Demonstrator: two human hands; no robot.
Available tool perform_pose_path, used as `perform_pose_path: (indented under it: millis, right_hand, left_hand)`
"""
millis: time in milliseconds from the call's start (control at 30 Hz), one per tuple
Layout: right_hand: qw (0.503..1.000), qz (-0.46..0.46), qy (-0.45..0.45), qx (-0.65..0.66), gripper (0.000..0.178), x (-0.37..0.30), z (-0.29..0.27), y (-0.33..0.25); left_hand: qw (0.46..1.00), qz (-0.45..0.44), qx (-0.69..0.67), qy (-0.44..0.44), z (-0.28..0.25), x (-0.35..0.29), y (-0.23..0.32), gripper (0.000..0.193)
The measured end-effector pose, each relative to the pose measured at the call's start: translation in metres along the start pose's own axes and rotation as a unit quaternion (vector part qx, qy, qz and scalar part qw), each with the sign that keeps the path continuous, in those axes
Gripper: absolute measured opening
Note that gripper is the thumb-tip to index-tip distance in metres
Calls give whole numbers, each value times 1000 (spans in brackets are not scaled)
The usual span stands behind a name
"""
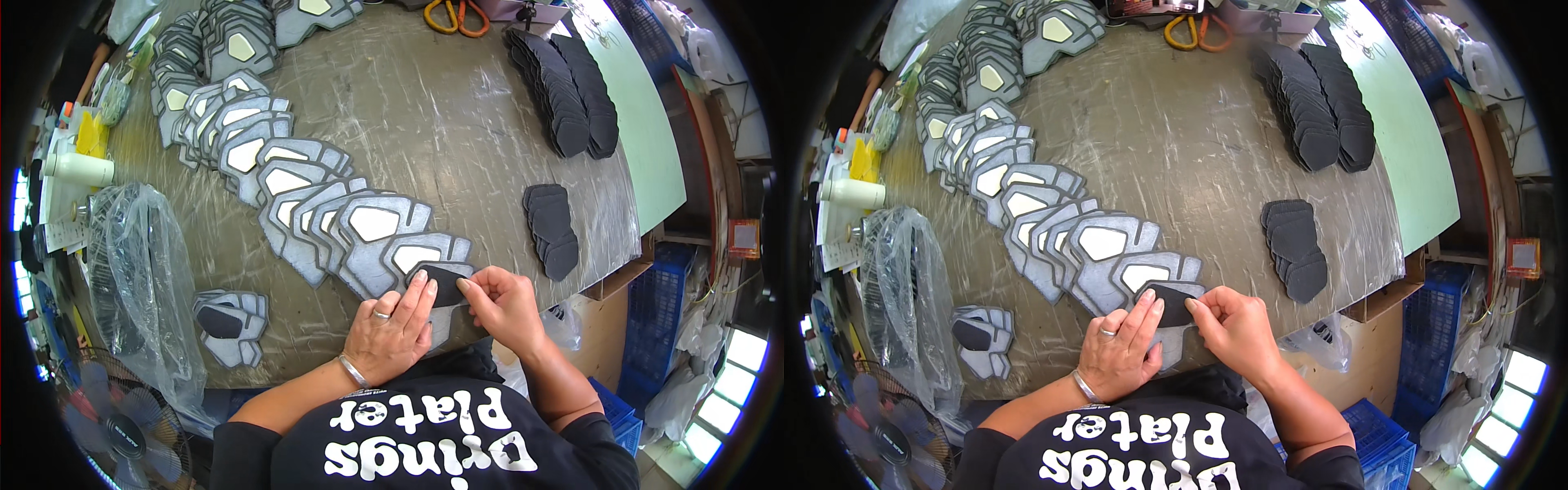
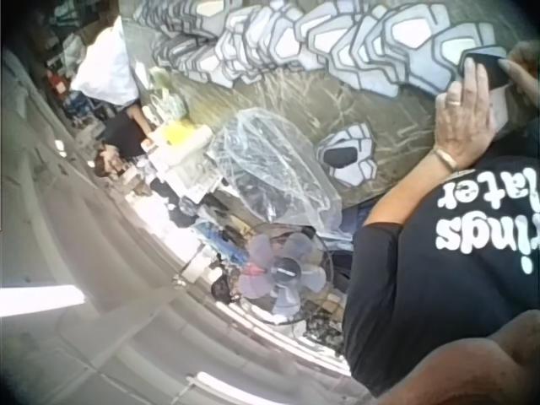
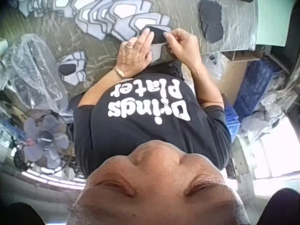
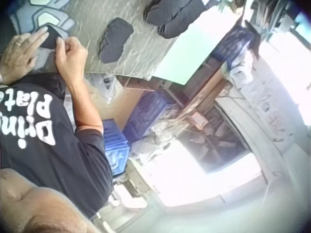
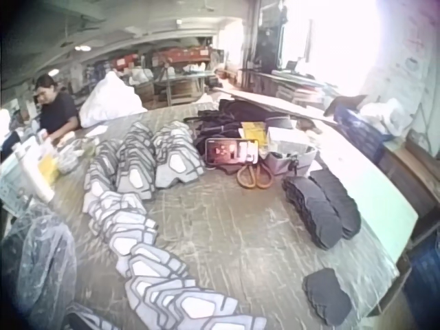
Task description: The person attaches black patches onto padded pieces laid out on a table by hand, presses each one down, and stacks the finished pieces.
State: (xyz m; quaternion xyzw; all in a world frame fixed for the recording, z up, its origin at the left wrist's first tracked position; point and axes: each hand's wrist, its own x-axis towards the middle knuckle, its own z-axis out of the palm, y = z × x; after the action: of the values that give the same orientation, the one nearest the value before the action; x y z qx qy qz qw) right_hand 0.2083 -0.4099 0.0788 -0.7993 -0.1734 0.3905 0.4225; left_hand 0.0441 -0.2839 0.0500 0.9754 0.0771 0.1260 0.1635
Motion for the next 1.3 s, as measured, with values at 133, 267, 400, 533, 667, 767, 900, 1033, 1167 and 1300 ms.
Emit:
perform_pose_path:
  millis: [133,267,400,533,667,767,900,1033,1167,1300]
  right_hand:
    - [1000,-11,7,-9,21,2,1,3]
    - [980,-104,47,-164,23,3,-4,4]
    - [937,-120,74,-320,23,-12,2,-1]
    - [845,-372,-18,-384,64,-23,12,21]
    - [824,-337,-65,-451,74,-30,10,31]
    - [812,-360,-71,-453,73,-27,2,33]
    - [806,-349,-48,-476,71,-33,4,26]
    - [803,-355,-54,-475,70,-31,3,24]
    - [814,-390,-65,-425,68,-22,-1,33]
    - [857,-354,85,-366,62,-6,2,14]
  left_hand:
    - [1000,-7,11,-12,0,0,1,69]
    - [999,-2,31,-21,-2,3,3,67]
    - [999,-1,48,-19,-2,2,3,65]
    - [999,-11,38,-13,1,-2,4,63]
    - [999,1,29,-40,-9,-8,2,62]
    - [998,23,36,-54,-18,-17,-2,61]
    - [995,37,75,-60,-22,-11,2,58]
    - [993,47,89,-56,-20,-11,2,55]
    - [993,47,96,-42,-16,-14,4,55]
    - [994,44,97,-37,-15,-16,5,55]
